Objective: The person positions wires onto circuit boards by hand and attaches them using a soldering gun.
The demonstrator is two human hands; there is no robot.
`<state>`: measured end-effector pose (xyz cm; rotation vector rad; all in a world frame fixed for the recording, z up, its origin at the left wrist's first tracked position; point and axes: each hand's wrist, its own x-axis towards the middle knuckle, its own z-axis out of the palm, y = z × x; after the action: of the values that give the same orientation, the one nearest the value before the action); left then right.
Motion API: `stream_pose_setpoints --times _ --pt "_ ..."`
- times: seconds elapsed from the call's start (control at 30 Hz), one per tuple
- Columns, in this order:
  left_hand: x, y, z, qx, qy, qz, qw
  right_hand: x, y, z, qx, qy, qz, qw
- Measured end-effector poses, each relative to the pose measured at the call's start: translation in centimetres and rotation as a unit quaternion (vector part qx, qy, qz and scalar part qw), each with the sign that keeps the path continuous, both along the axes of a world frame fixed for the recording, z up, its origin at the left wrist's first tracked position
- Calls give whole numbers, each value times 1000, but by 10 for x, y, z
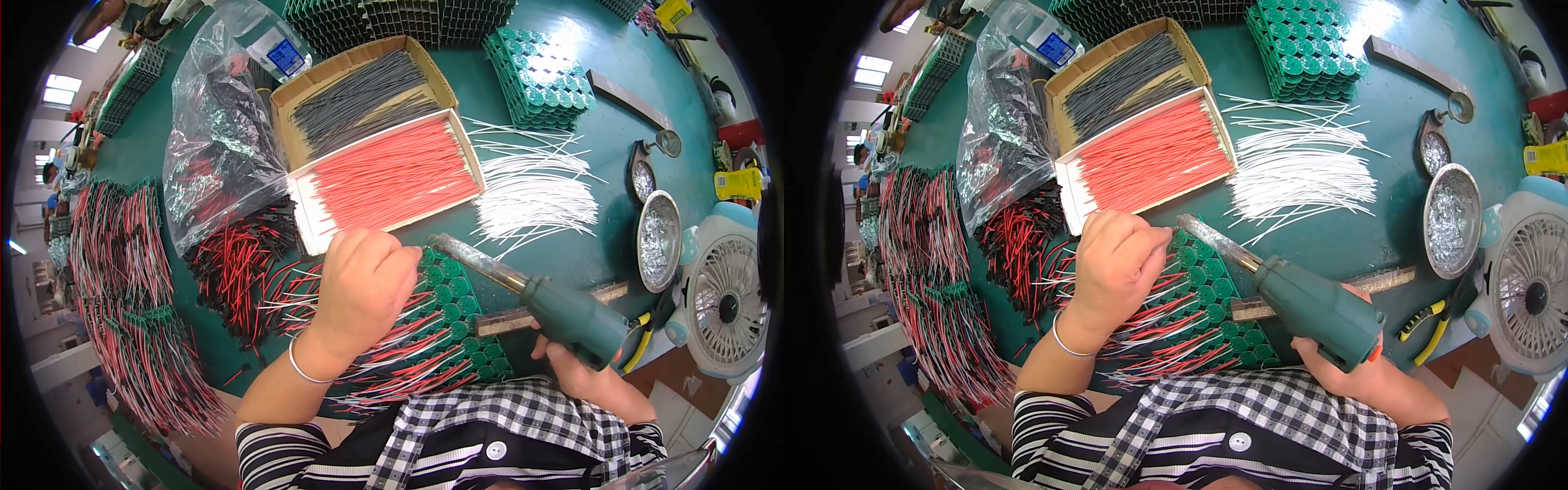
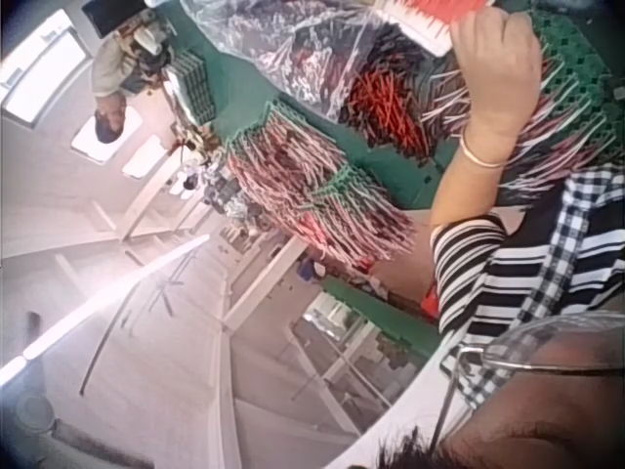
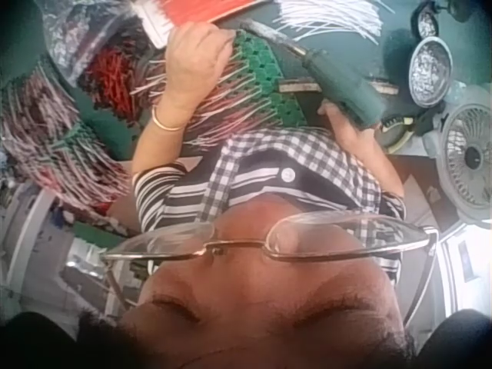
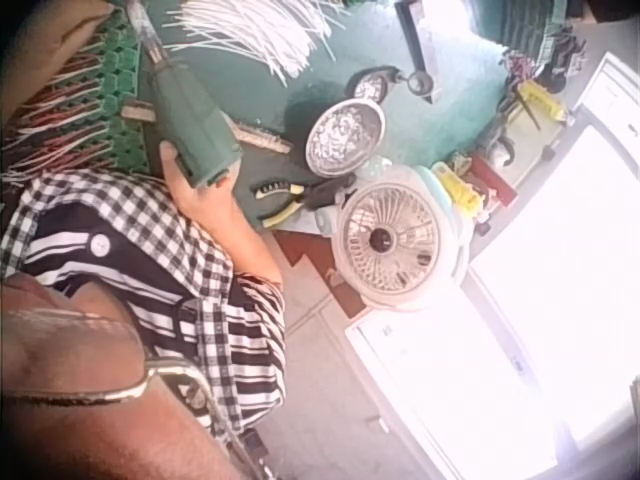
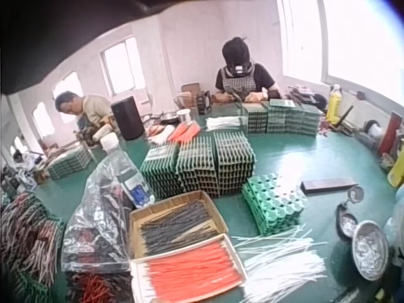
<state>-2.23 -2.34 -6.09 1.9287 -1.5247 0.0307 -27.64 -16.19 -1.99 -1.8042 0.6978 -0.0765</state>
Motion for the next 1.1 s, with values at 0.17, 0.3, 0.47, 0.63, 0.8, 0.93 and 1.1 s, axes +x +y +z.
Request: stream_pose_setpoints --times 0.17,0.3,0.47,0.63,0.8,0.93,1.1 --pt "0 -1 1 1 -2 -3 1000 1 0 1 -8 9 8 1000" --pt "0 -1 1 7 -4 -2 1000 -1 1 0 0 10 -1 1000" --pt "0 0 1 9 -3 -2 1000 0 2 1 1 16 1 1000" --pt "0 -1 1 9 -5 -4 1000 -1 -1 1 -11 1 24 1000" --pt "1 0 0 12 -4 -3 1000 4 0 1 -4 -1 21 1000" --pt "3 1 2 18 0 -4 1000 3 3 -3 -39 -17 -16 999" --pt "0 -3 4 7 -5 -18 1000 -17 2 12 6 -46 -91 995"
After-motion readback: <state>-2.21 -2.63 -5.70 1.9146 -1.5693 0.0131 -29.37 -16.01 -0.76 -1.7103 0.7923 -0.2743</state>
